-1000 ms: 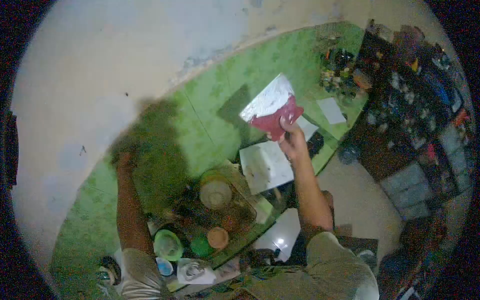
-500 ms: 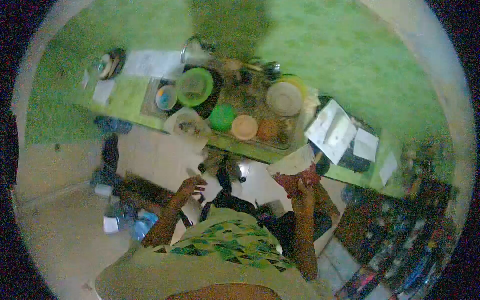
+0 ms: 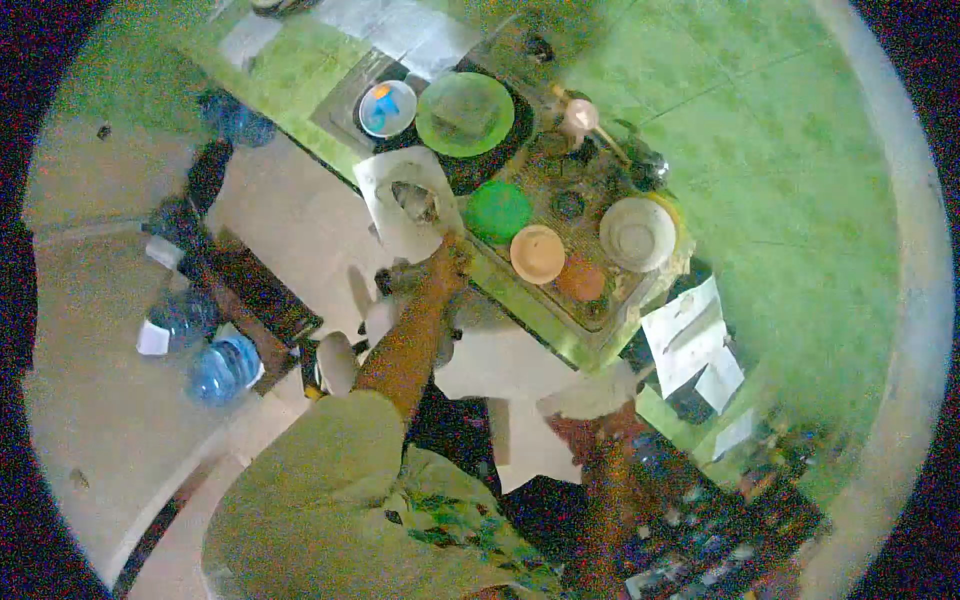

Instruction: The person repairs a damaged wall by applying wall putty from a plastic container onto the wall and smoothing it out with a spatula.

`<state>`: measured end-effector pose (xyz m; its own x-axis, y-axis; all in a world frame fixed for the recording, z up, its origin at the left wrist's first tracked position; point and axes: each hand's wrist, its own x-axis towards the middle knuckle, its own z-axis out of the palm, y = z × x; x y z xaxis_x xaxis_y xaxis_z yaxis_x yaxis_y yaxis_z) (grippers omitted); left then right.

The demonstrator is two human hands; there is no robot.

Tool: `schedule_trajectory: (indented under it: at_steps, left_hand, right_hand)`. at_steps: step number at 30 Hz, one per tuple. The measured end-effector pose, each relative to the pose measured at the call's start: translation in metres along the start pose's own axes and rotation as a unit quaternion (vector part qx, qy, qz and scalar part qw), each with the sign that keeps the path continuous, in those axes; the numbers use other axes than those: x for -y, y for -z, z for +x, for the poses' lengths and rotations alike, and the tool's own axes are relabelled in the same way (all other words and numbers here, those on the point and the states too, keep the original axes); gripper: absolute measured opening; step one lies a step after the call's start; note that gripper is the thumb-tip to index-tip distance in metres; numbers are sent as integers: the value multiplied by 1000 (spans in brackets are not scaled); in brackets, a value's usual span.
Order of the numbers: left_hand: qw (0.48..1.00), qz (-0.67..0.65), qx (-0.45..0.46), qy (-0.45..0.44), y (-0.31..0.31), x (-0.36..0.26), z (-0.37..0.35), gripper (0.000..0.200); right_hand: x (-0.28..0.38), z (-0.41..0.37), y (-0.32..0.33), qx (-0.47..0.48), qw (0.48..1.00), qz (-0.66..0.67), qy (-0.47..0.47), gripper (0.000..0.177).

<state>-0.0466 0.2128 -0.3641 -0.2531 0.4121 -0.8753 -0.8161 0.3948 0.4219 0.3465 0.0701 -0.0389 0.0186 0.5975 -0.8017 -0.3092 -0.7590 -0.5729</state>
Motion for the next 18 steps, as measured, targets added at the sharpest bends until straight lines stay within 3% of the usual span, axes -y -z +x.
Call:
schedule_trajectory:
  at_steps: [1, 2, 4, 5, 7, 8, 9, 10, 11, 13, 14, 16, 18]
  left_hand:
    - [991, 29, -40, 121, -7, -3, 1, 58]
    - [991, 23, -40, 122, -13, -5, -2, 58]
    - [989, 33, -101, 99, -33, -33, -41, 56]
    - [989, 32, -102, 100, -30, -29, -37, 56]
    - [997, -24, 60, 52, -20, -26, -30, 46]
    - [997, -22, 59, 52, -22, -24, -27, 46]
    - [998, -27, 3, 53, -31, -27, -33, 40]
    - [997, -33, -52, 53, -39, -31, -36, 34]
    - [997, -34, -52, 50, -39, -30, -36, 34]
    - [997, 48, 52, -34, -33, -25, -33, 26]
    - [997, 47, 49, -35, -31, -27, -43, 26]
    - [984, -155, 78, -31, -30, -34, -66, 27]
    - [988, -128, 69, -44, -30, -40, -76, 26]
  right_hand:
    - [5, -11, -12, -22, 997, -66, -42, 48]
    - [3, -11, -12, -21, 996, -72, -41, 48]
    - [-4, -15, -8, -35, 960, -273, -44, 45]
    - [-8, -30, -59, -115, 990, -62, 43, 44]
    - [-4, -33, -65, -94, 992, -71, 41, 41]
    - [-4, -35, -65, -70, 994, -79, 41, 39]
    - [-13, -30, -41, -69, 994, -78, 41, 39]
    - [-28, -17, 1, -90, 984, -150, 40, 36]
    - [-36, -10, 24, -109, 968, -222, 39, 33]
    - [-11, -22, -27, -57, 986, -153, 41, 29]
    - [-2, -29, -46, -7, 996, -83, 37, 26]
    - [2, -26, -41, 5, 995, -96, 26, 27]
    - [5, -21, -41, 17, 994, -109, 19, 28]
